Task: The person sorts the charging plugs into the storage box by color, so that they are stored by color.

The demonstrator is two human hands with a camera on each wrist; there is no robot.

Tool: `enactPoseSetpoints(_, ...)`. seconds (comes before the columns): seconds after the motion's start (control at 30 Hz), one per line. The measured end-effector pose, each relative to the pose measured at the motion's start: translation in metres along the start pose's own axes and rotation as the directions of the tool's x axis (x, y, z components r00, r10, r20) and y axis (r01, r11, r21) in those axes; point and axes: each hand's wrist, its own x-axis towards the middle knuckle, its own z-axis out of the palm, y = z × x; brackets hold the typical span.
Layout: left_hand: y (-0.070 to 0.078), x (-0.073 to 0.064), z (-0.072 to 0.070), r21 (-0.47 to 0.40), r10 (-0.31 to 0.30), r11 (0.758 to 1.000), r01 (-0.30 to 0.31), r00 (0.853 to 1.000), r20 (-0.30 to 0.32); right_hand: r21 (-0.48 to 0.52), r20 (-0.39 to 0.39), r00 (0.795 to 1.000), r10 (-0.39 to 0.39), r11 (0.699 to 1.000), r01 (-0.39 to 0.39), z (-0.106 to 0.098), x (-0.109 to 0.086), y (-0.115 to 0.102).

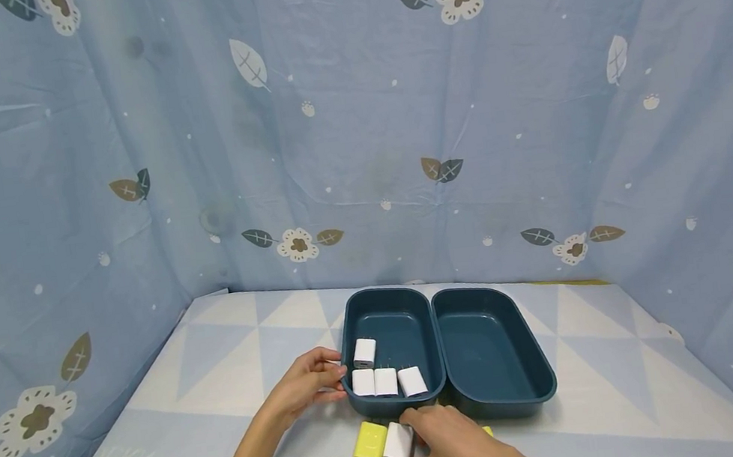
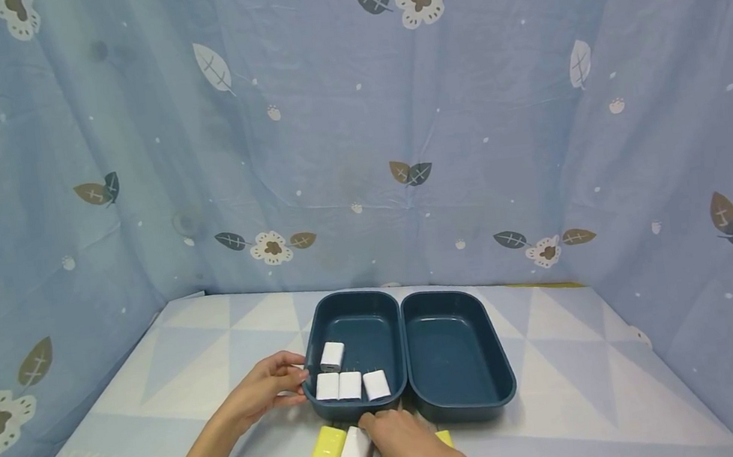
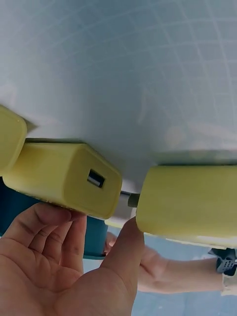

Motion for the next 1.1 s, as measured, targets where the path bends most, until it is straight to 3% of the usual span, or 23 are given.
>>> enactPoseSetpoints(0.47, 0.0013, -0.0004, 0.001, -0.001, -0.005, 1.0, 0.005, 1.0, -0.007, 0.003, -0.02, 1.0, -0.01, 1.0, 0.01, 0.0025, 0.0013, 0.0006)
enactPoseSetpoints(1.1, 0.0013, 0.0008, 0.0014, 0.002, -0.01, 1.0, 0.01, 1.0, -0.013, 0.17, -0.046, 0.998, -0.035, 0.985, 0.043, -0.0067, -0.0079, 0.0016)
